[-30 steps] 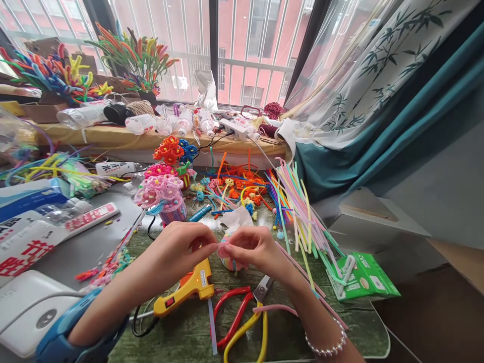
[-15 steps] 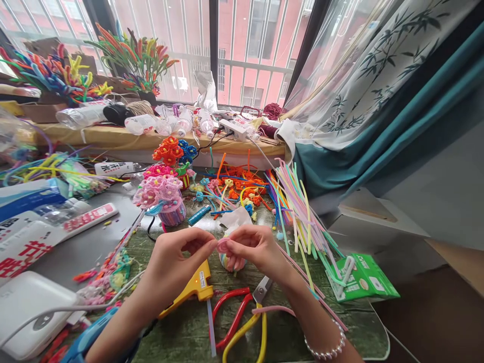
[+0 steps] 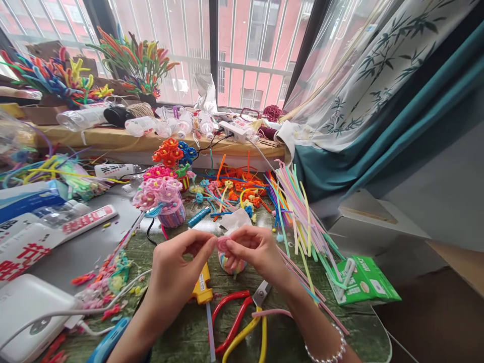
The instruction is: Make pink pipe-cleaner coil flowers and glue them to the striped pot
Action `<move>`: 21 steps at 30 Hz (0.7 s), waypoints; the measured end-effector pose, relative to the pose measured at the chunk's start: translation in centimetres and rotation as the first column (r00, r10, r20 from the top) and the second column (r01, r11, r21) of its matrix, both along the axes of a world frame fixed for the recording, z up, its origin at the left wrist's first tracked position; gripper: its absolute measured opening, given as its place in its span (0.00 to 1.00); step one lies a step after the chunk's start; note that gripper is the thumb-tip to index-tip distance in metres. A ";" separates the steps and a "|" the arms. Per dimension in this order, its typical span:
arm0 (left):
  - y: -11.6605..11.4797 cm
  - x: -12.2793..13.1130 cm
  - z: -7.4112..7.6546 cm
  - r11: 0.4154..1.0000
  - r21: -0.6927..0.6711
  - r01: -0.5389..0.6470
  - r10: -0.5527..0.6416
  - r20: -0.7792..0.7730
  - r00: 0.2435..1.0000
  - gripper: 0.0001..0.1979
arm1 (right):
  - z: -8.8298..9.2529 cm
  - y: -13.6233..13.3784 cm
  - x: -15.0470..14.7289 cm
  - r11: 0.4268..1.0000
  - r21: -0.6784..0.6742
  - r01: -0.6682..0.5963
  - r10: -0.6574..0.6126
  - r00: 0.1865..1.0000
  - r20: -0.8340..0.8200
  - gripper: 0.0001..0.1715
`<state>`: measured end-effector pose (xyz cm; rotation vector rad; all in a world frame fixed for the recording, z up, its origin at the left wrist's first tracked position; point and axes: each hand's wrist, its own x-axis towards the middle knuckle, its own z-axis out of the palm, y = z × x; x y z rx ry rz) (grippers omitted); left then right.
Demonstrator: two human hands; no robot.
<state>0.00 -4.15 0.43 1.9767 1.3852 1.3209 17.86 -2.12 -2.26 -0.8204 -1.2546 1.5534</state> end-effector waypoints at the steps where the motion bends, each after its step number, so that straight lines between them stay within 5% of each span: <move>1: -0.1 0.1 0.0 0.999 0.046 -0.014 0.015 -0.018 1.000 0.08 | 0.0 0.0 -0.1 1.000 0.004 0.010 -0.010 1.000 -0.005 0.17; 9: -0.9 0.9 -0.8 0.894 0.447 -0.037 0.168 -0.258 0.951 0.09 | 0.0 0.0 -0.3 0.998 0.024 0.053 -0.053 0.998 -0.025 0.19; 21: -1.1 1.0 -1.5 0.930 0.367 -0.036 0.126 -0.225 0.966 0.08 | -0.1 0.2 -0.3 0.999 -0.049 -0.015 0.012 0.997 -0.071 0.20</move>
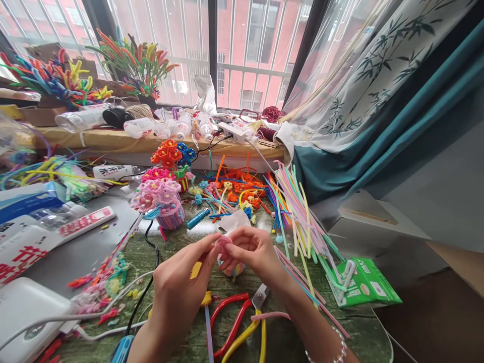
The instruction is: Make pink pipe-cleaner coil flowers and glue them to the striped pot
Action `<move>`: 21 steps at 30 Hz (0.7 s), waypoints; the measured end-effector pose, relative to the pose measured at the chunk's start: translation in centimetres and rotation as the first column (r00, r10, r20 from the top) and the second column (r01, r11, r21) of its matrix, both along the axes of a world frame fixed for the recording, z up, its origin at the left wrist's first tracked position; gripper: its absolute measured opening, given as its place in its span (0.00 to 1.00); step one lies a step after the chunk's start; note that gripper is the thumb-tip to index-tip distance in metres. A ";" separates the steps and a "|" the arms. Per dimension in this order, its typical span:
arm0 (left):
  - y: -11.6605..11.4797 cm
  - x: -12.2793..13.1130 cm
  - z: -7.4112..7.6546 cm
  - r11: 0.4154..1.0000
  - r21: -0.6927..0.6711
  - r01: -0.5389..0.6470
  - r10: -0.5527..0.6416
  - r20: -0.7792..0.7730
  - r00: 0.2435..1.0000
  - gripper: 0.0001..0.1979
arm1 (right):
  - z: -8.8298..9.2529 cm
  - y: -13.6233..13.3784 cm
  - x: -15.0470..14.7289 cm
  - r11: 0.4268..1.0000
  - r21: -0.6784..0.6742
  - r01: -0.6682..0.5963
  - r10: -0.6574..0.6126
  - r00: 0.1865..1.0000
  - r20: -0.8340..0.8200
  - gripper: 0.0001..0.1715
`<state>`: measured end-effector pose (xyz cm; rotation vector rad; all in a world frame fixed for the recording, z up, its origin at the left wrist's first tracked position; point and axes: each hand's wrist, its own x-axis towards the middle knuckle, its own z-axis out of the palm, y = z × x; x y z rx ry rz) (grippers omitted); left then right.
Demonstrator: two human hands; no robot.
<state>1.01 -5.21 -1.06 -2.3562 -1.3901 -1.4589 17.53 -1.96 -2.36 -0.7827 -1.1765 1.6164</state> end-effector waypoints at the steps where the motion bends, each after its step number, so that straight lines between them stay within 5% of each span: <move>1: 0.0 0.0 0.1 1.000 -0.002 0.006 -0.006 0.005 1.000 0.08 | 0.1 0.0 0.0 1.000 0.002 -0.003 0.003 1.000 0.007 0.20; 21: 0.4 -0.7 0.0 0.989 -0.005 0.150 -0.150 -0.061 0.987 0.11 | 0.3 0.1 0.8 0.995 0.029 -0.095 0.094 0.995 0.019 0.17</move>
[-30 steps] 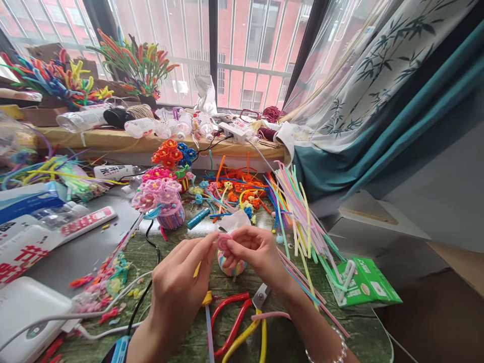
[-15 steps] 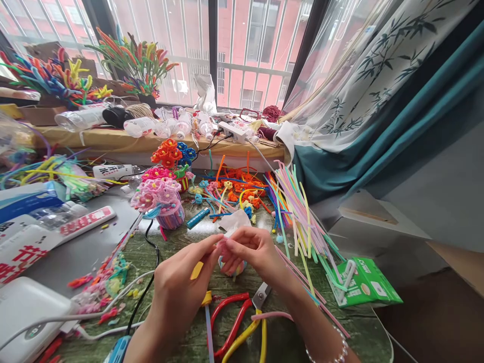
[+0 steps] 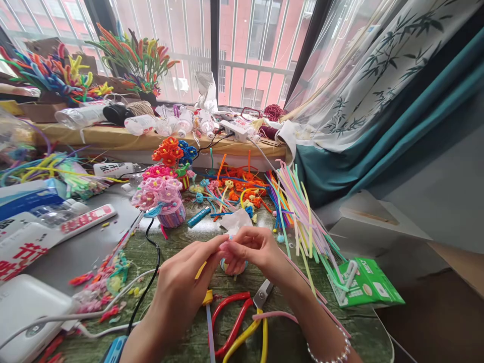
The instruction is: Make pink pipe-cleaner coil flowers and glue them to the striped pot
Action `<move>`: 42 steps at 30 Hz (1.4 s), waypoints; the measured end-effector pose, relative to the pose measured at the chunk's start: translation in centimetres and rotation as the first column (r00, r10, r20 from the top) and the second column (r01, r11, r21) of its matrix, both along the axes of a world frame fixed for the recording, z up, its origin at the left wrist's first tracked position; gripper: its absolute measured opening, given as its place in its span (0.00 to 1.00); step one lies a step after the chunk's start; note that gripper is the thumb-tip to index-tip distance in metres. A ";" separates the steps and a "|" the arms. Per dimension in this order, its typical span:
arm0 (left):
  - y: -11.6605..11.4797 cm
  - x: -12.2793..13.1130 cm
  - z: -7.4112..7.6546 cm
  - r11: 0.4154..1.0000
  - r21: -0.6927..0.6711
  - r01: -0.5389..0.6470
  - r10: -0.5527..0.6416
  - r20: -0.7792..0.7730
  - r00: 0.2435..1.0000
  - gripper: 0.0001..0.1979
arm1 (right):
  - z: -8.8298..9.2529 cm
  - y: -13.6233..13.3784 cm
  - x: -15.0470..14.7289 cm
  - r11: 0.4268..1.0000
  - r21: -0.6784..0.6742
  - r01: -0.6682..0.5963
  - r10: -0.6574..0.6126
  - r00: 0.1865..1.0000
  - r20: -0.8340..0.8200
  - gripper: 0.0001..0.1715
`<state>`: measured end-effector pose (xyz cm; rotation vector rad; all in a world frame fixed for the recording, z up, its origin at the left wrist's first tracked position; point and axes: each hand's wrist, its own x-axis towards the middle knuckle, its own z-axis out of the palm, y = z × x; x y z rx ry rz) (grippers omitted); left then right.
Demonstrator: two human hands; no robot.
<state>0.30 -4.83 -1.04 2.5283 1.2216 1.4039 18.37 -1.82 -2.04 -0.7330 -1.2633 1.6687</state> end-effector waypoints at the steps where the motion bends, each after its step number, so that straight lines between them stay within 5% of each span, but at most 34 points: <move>1: 0.0 0.0 0.0 1.000 0.002 -0.002 0.002 -0.002 1.000 0.10 | 0.0 0.0 0.0 1.000 0.001 -0.001 0.001 1.000 0.001 0.17; 13: -0.4 0.2 0.2 0.993 0.099 -0.069 0.074 -0.043 0.996 0.10 | -0.6 -0.4 -0.7 0.989 0.091 0.119 -0.118 0.993 -0.014 0.12; 27: -0.8 1.2 0.1 0.990 0.030 -0.135 0.133 0.050 0.990 0.08 | -0.9 -1.0 -1.3 0.944 0.206 0.257 -0.251 0.966 -0.055 0.08; 42: -0.2 0.9 0.4 0.991 0.091 -0.100 0.098 0.026 0.995 0.07 | -0.4 -0.4 -0.9 0.980 0.098 0.171 -0.172 0.985 0.006 0.14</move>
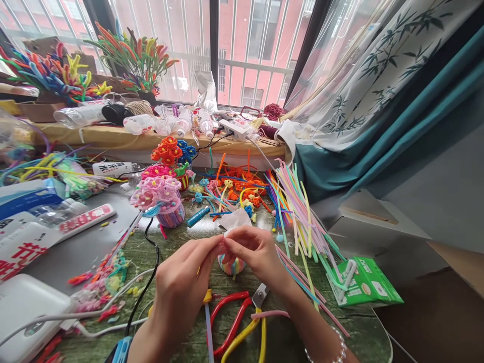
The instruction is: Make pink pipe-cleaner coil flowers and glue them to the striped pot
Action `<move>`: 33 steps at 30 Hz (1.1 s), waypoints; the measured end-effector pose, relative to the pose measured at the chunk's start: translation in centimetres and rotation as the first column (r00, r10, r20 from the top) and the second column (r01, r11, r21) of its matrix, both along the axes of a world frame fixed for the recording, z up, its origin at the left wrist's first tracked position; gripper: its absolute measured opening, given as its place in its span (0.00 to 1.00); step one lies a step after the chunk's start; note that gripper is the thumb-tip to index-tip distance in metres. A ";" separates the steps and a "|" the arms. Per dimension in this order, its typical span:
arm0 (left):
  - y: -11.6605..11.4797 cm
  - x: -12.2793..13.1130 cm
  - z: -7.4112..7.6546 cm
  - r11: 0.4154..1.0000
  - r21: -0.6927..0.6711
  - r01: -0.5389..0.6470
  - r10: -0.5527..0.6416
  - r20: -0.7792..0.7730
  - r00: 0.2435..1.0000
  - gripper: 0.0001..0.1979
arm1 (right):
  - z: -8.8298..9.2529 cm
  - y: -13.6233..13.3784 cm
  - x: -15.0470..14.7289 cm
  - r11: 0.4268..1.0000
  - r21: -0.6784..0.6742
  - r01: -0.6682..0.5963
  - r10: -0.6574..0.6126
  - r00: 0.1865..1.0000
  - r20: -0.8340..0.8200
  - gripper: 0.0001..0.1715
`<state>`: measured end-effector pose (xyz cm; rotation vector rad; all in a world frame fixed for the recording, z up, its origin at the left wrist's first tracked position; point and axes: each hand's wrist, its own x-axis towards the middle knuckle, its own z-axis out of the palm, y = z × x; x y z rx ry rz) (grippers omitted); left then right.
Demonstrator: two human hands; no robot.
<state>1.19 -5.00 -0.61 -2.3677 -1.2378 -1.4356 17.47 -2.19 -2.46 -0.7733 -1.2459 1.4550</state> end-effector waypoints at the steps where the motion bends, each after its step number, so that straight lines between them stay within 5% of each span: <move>1: 0.0 0.1 0.0 1.000 0.008 -0.010 0.010 -0.002 1.000 0.07 | -0.1 0.0 0.0 1.000 0.008 0.000 0.000 1.000 0.001 0.14; 18: 0.1 0.0 0.0 0.999 0.043 -0.031 0.033 -0.044 0.998 0.07 | -0.4 0.6 -0.1 0.991 -0.129 0.031 -0.036 0.999 -0.040 0.21; 24: 0.0 -0.4 -0.2 1.000 0.024 -0.001 0.002 -0.067 0.998 0.08 | 0.2 0.5 0.0 0.982 -0.185 -0.040 0.043 0.999 0.012 0.18; 33: 0.1 -0.3 -0.6 0.994 0.093 -0.051 0.060 -0.099 0.993 0.07 | -0.5 0.2 -0.5 0.992 -0.103 0.066 -0.062 0.997 0.037 0.20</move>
